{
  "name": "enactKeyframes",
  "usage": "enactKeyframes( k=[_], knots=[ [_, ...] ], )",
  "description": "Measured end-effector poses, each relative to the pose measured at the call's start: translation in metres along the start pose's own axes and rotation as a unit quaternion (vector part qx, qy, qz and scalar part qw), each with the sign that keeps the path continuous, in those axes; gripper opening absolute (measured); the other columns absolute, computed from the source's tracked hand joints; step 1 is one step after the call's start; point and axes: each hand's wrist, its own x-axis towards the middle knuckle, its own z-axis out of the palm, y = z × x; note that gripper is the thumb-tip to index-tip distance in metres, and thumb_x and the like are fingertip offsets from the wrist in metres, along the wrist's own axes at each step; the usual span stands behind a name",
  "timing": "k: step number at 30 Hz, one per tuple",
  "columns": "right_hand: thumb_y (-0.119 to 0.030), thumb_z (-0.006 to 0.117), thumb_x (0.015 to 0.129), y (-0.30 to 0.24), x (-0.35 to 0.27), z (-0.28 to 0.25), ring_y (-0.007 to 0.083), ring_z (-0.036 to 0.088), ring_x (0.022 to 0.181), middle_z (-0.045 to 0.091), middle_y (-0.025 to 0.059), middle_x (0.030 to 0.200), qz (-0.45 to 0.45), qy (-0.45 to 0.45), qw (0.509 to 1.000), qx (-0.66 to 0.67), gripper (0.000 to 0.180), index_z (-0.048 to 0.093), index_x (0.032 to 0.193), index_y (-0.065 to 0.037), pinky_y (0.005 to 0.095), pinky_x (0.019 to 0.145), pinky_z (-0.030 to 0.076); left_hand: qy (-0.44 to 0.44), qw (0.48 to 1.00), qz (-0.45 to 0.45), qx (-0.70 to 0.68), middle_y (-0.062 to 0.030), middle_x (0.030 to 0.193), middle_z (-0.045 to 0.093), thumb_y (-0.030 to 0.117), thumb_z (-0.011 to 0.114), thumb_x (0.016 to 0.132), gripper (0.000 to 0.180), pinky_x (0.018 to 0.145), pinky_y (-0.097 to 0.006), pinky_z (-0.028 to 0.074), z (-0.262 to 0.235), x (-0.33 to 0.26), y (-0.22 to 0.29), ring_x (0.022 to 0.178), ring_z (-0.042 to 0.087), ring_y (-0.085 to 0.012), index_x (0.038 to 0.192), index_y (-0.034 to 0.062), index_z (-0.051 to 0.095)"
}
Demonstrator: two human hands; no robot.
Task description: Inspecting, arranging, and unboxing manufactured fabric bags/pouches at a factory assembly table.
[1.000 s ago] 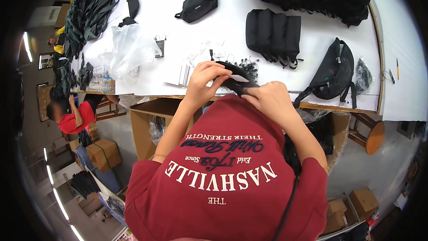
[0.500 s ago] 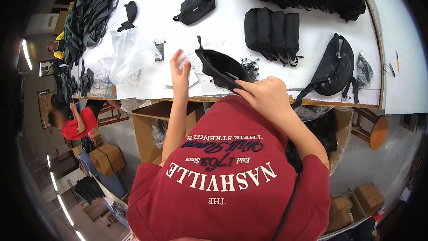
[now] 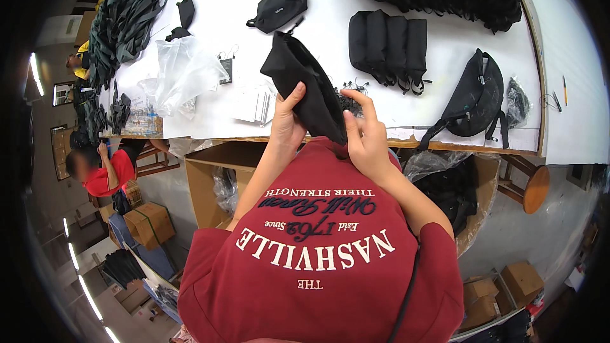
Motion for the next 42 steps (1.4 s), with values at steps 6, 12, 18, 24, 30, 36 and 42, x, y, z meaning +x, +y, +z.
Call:
enactKeyframes(
  k=[6,12,18,24,30,36,42],
  knots=[
    [-0.017,0.060,0.089,0.003,0.033,-0.008,0.0082,0.053,0.058,0.057,0.0026,0.063,-0.006,-0.008,0.992,0.126,0.024,0.058,0.103,0.003,0.0237,0.055,0.043,-0.095,0.981,-0.028,0.166,-0.0098,0.103,0.061,0.011,0.072,0.078,0.042,0.081,-0.027,0.050,0.007,-0.005,0.006,0.092,0.060,-0.0155,0.112,-0.0020,0.052],
    [-0.013,0.061,0.088,-0.009,0.047,-0.018,0.0044,0.055,0.066,0.061,0.0018,0.071,0.016,-0.073,0.997,0.032,0.020,0.059,0.098,0.004,0.0193,0.059,0.043,-0.125,0.969,0.018,0.212,-0.0144,0.132,0.041,0.017,0.072,0.079,0.074,0.097,-0.032,0.039,0.003,0.009,0.020,0.117,0.046,-0.0215,0.136,0.0041,0.027],
    [-0.014,0.062,0.087,-0.023,0.047,-0.015,0.0046,0.052,0.060,0.058,0.0035,0.065,0.026,-0.151,0.988,-0.017,0.021,0.059,0.093,0.007,0.0212,0.055,0.042,-0.140,0.902,0.114,0.392,0.0003,0.081,0.062,0.015,0.072,0.078,0.024,0.074,-0.020,0.044,0.010,0.031,0.045,0.079,0.056,-0.0065,0.096,0.0016,0.063],
    [-0.019,0.064,0.084,-0.044,0.045,-0.024,0.0161,0.058,0.054,0.062,0.0090,0.071,-0.105,-0.114,0.977,-0.147,0.021,0.062,0.095,-0.001,0.0275,0.051,0.044,-0.227,0.919,0.024,0.320,0.0009,0.083,0.061,0.017,0.067,0.084,0.020,0.071,-0.018,0.043,0.008,0.036,0.057,0.078,0.055,-0.0047,0.096,0.0045,0.058],
    [-0.014,0.065,0.082,-0.059,0.076,-0.025,0.0184,0.062,0.067,0.063,0.0050,0.084,-0.256,0.000,0.949,-0.183,0.020,0.057,0.099,-0.009,0.0288,0.059,0.048,-0.254,0.932,-0.021,0.257,0.0007,0.084,0.061,0.019,0.062,0.088,0.019,0.071,-0.017,0.043,0.031,0.027,0.059,0.077,0.056,-0.0040,0.099,0.0038,0.058],
    [-0.009,0.065,0.077,-0.067,0.074,-0.028,0.0199,0.059,0.068,0.059,0.0030,0.072,-0.335,-0.015,0.901,-0.275,0.011,0.060,0.086,-0.009,0.0316,0.055,0.045,-0.213,0.948,0.035,0.232,0.0006,0.082,0.062,0.017,0.060,0.089,0.017,0.068,-0.019,0.046,0.030,0.034,0.057,0.074,0.058,-0.0052,0.098,0.0032,0.060],
    [-0.005,0.068,0.072,-0.069,0.049,-0.030,0.0229,0.055,0.065,0.055,0.0056,0.068,-0.319,-0.241,0.903,-0.160,0.011,0.063,0.081,-0.006,0.0330,0.056,0.043,-0.175,0.970,0.100,0.137,-0.0019,0.084,0.066,0.016,0.058,0.091,0.011,0.062,-0.020,0.050,0.006,0.062,0.087,0.070,0.063,-0.0088,0.094,0.0067,0.061]
  ],
)
